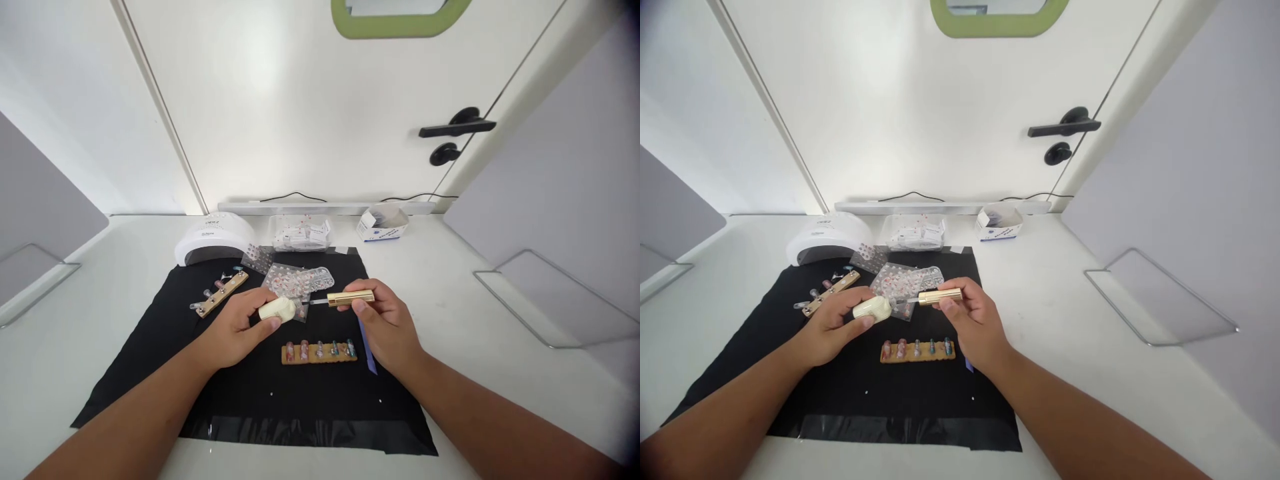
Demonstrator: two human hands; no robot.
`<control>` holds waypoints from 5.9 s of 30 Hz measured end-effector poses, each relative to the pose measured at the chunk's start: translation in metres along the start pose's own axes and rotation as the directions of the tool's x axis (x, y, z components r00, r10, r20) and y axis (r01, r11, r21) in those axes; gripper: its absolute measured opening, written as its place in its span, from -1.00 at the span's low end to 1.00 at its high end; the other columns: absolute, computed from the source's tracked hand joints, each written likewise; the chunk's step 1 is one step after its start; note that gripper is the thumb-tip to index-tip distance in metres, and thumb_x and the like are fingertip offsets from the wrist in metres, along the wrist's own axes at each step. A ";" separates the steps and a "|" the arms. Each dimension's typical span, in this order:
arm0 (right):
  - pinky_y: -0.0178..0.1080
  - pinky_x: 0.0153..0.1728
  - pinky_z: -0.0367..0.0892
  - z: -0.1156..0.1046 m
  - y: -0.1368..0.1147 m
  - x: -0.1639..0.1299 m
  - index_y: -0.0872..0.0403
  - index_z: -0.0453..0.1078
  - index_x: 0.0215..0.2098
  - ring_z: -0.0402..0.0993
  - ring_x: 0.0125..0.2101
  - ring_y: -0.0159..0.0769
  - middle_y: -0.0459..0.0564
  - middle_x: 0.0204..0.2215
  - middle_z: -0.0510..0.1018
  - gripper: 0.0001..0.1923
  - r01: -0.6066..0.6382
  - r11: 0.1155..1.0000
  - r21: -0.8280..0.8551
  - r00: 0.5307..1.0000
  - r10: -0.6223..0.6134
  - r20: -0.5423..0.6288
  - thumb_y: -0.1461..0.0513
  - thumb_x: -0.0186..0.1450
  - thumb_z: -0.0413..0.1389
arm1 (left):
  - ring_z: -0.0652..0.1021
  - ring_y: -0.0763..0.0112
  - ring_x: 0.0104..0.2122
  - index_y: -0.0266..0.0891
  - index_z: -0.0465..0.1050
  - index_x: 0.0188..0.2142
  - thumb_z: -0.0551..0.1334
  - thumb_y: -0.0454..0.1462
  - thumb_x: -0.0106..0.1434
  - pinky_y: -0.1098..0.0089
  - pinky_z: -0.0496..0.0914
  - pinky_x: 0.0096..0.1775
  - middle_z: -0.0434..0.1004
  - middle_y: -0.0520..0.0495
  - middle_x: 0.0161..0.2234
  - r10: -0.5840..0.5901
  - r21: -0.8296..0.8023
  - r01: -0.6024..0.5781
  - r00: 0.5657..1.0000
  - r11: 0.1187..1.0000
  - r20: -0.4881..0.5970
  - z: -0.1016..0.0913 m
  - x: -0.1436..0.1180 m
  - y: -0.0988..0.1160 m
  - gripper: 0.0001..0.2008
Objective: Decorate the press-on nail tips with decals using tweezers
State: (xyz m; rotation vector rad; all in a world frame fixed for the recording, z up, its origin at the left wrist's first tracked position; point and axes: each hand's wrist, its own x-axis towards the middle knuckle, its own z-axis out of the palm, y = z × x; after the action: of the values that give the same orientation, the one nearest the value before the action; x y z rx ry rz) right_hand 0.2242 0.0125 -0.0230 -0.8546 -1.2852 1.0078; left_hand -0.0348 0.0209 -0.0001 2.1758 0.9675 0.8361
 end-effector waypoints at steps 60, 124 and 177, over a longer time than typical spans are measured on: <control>-0.26 -0.49 0.12 -0.036 -0.003 0.013 0.03 0.36 -0.42 0.20 -0.55 -0.39 -0.16 -0.54 0.35 -0.82 -0.078 0.974 -0.212 0.947 0.138 0.288 0.15 0.31 0.09 | 0.42 0.39 -0.37 -0.23 0.42 -0.18 0.15 -0.23 0.38 0.40 0.28 -0.31 0.46 -0.02 -0.32 -0.016 0.034 0.014 0.998 0.999 0.055 -0.009 -0.001 -0.005 -0.86; -0.24 -0.32 0.39 -0.005 -0.010 -0.008 -0.10 0.51 -0.21 0.47 -0.40 -0.36 -0.14 -0.37 0.52 -0.91 -0.078 0.997 -0.001 0.982 0.077 0.171 0.12 0.33 0.21 | 0.40 0.49 -0.40 -0.27 0.41 -0.18 0.18 -0.32 0.36 0.48 0.27 -0.33 0.41 0.03 -0.37 0.109 -0.099 -0.095 0.983 0.991 0.148 0.004 0.001 0.012 -0.92; -0.21 -0.43 0.17 -0.023 -0.008 0.000 0.01 0.40 -0.42 0.29 -0.46 -0.31 -0.10 -0.48 0.39 -0.78 -0.017 0.945 -0.328 0.940 0.127 0.317 0.10 0.34 0.10 | 0.39 0.40 -0.42 -0.27 0.42 -0.20 0.12 -0.19 0.40 0.39 0.27 -0.35 0.40 -0.01 -0.38 0.028 -0.003 -0.028 0.995 1.000 0.092 -0.010 0.001 0.003 -0.81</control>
State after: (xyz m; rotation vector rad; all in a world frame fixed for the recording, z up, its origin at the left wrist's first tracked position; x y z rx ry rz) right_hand 0.2478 0.0102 -0.0182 -1.0133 -1.7537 1.0485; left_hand -0.0404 0.0233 0.0086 2.2108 0.8922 0.7428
